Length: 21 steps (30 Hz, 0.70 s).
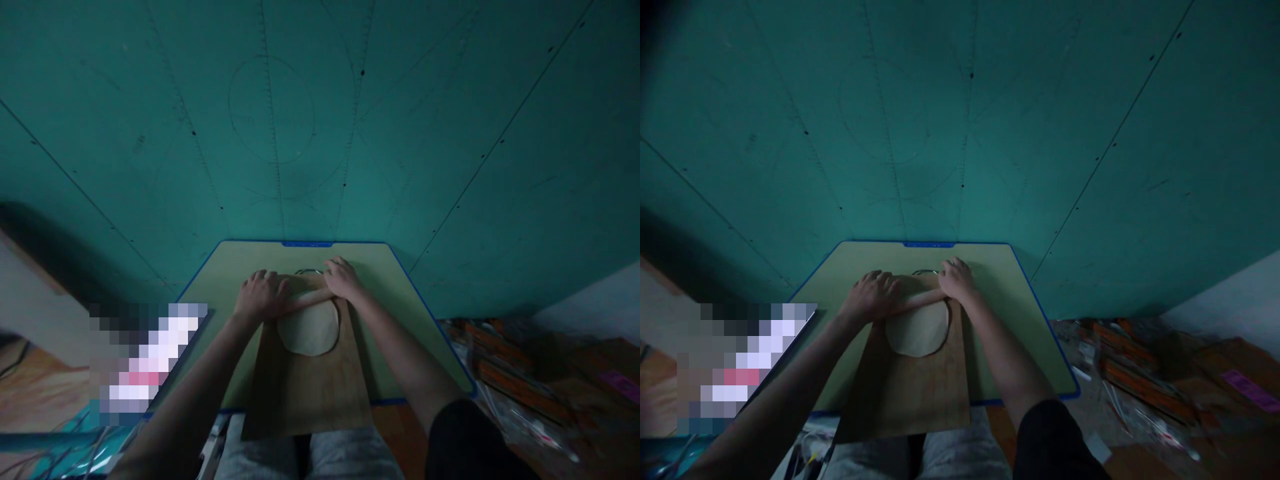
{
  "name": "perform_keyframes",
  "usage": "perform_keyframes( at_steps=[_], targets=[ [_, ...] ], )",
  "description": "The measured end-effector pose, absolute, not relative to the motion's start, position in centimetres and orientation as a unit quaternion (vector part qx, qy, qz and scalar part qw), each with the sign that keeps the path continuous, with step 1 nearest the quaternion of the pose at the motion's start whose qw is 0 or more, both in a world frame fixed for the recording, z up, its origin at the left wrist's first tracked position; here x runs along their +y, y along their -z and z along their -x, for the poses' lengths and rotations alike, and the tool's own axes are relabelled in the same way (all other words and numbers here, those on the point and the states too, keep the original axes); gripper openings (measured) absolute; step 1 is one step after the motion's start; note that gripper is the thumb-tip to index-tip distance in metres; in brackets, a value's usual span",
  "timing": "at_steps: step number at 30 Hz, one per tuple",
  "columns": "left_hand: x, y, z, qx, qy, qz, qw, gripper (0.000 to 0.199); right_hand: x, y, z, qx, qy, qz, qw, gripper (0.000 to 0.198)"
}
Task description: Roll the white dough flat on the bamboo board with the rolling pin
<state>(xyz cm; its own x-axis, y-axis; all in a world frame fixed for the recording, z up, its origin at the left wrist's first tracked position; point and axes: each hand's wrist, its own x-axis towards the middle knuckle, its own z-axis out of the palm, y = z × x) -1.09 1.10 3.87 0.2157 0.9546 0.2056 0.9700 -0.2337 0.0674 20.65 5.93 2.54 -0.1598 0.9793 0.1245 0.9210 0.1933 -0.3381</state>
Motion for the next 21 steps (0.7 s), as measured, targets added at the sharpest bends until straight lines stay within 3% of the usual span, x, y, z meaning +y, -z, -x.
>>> perform_keyframes(
  at_steps=[5, 11, 21],
  targets=[
    [-1.9, -2.8, 0.5, -0.588, 0.109, 0.798, 0.075, 0.049, 2.8, -1.8, -22.0, -0.775, -0.111, 0.609, 0.128, 0.041],
    [-8.7, -1.2, -0.5, -0.506, 0.145, 0.835, 0.163, 0.057, -4.3, -1.2, -25.2, -0.826, -0.078, 0.537, 0.152, 0.050],
    [-12.3, 0.0, 2.8, -0.400, 0.211, 0.886, 0.106, 0.060, -13.7, -1.4, -26.2, -0.828, -0.045, 0.531, 0.175, 0.061]
  ],
)
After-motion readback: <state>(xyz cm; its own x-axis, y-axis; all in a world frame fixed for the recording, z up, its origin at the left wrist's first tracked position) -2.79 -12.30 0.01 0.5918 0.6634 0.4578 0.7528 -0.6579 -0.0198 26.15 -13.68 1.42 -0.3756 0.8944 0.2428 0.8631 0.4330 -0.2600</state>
